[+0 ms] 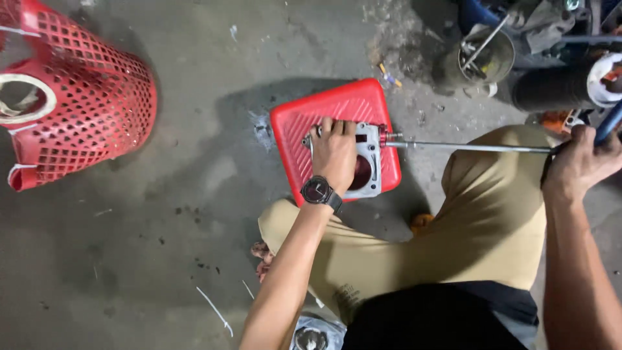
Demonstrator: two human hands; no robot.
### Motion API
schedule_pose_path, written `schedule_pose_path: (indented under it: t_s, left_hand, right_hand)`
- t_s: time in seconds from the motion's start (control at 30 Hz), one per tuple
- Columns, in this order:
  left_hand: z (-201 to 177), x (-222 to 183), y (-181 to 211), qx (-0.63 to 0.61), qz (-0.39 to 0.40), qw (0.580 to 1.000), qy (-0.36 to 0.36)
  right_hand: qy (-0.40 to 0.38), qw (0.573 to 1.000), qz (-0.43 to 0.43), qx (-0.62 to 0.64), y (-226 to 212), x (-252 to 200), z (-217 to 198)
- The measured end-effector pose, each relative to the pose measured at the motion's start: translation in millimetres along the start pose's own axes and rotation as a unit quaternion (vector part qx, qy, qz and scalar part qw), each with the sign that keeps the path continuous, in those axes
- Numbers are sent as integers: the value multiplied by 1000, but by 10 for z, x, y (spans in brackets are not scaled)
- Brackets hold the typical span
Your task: Inspecting and disassembling a motorcycle cylinder block using a T-wrench.
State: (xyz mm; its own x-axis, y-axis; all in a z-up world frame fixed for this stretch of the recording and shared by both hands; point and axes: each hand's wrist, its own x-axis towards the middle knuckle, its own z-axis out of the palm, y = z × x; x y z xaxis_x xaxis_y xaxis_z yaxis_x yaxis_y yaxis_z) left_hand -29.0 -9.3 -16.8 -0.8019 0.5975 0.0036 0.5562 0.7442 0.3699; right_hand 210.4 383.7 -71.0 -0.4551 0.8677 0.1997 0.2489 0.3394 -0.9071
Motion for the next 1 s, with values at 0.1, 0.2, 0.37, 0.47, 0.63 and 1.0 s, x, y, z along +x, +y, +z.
schedule_pose_path:
  t_s: [0.1,0.2,0.37,0.47,0.63,1.0]
  left_hand:
    - [27,44,-24,6,3,1000,-16]
    - [118,32,2,9,0,1000,10]
    - [147,-66,-34,35,28,999,24]
    - [37,13,50,36,33,999,-23]
    - [76,-30,19,29,26,999,-27]
    - [21,-12,68,28,23,999,-27]
  right_hand:
    - [30,998,-20,57,23,-65,95]
    - [100,981,-59,153,-330,-48,376]
    - [106,958,-102,247,-117,-94,289]
    - [-34,977,-93,188,-497,46,-83]
    - [-337,939,64,-33,-532,436,-580]
    - [-204,944,169,199,-307,207,-504]
